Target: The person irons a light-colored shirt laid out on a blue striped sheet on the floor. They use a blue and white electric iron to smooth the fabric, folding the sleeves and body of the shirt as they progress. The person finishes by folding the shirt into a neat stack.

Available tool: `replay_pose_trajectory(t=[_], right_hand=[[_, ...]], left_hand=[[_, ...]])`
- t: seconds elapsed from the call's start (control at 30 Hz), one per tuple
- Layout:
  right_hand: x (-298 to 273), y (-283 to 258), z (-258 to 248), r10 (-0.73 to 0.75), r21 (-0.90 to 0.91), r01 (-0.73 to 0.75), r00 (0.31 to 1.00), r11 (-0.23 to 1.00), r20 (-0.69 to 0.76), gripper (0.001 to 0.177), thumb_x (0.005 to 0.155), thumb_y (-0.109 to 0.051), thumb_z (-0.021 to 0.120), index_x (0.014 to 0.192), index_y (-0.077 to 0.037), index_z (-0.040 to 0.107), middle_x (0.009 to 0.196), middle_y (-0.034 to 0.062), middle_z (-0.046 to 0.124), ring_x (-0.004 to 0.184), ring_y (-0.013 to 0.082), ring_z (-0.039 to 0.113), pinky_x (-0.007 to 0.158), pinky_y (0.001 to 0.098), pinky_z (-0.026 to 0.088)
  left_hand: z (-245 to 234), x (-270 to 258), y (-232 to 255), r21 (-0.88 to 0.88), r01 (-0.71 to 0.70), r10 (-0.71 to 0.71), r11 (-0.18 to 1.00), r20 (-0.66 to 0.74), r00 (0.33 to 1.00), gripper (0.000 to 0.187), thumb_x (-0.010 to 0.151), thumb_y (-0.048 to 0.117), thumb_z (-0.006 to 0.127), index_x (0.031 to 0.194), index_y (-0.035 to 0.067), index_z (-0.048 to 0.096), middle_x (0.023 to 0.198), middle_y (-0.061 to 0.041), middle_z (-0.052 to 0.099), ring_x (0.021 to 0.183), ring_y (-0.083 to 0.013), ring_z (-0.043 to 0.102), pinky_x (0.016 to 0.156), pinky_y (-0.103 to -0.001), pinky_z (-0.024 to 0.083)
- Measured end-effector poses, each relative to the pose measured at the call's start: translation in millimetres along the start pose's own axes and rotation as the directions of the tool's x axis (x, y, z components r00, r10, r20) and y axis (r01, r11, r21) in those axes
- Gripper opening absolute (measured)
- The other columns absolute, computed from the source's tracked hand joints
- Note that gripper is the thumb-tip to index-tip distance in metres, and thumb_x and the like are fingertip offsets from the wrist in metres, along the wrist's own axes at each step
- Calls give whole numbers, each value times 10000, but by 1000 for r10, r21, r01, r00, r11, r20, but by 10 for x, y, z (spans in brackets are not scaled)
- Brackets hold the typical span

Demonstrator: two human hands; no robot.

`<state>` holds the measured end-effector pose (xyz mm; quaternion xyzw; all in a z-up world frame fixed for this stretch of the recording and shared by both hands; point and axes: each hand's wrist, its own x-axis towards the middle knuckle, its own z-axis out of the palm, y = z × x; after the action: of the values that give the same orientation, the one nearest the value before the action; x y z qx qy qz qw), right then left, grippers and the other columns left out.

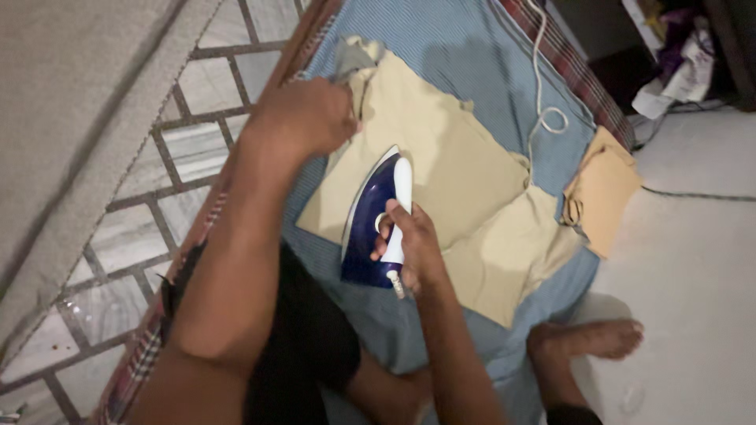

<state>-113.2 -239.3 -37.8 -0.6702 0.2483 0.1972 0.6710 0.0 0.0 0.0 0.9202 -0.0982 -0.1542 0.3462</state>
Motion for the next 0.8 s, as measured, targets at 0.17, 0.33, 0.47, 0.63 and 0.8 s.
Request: replay_pose_trajectory(t=[0.17, 0.33, 0.47, 0.63, 0.8], right_hand=[[325, -233, 86, -102, 84, 97, 994, 992, 51, 240, 1030, -270, 573, 996, -41, 513, 676, 65, 543, 499, 178, 542, 465, 358, 514], [710, -507, 190, -99, 200, 85, 993, 976, 58, 211, 1023, -261, 570, 988, -57, 529, 655, 64, 541, 510, 189, 550, 481, 361, 514], [800, -631, 238, -66, 212, 48, 995, 976, 80, 209, 1027, -243, 588, 974, -49, 530, 660, 66, 550, 514, 184, 555, 483, 361, 525], [617, -561, 275, -33, 79, 19, 983, 997, 181, 231, 1027, -255, 589, 968, -38, 535, 663, 50, 552, 501, 165, 554, 480, 354, 545], [203, -294, 449, 19, 95, -34, 988, 995, 155, 221, 1031, -268, 583, 979, -58, 536, 672, 44, 550, 504, 161, 558, 476, 352, 536]], left_hand=[[-57, -28, -4, -32, -27, 27, 999, -30, 999, 351, 931, 343, 661, 1047, 21, 743, 1020, -257, 721, 984, -429, 700, 910, -538, 525], [-17, 2, -23, -20, -45, 44, 999, -50, 998, 332, 926, 306, 660, 1034, 4, 744, 1009, -263, 724, 975, -423, 705, 909, -531, 528], [1, 15, -9, -9, -36, 36, 999, -40, 999, 319, 915, 291, 668, 1027, 2, 746, 1019, -263, 721, 976, -421, 704, 896, -523, 536], [29, 16, 8, 20, -72, 73, 997, -48, 996, 339, 923, 311, 679, 1008, -10, 749, 1012, -269, 718, 967, -423, 706, 890, -516, 543], [71, 33, -6, 35, -82, 84, 996, -66, 994, 305, 909, 275, 676, 1009, -3, 752, 1000, -269, 721, 960, -424, 706, 873, -518, 548]])
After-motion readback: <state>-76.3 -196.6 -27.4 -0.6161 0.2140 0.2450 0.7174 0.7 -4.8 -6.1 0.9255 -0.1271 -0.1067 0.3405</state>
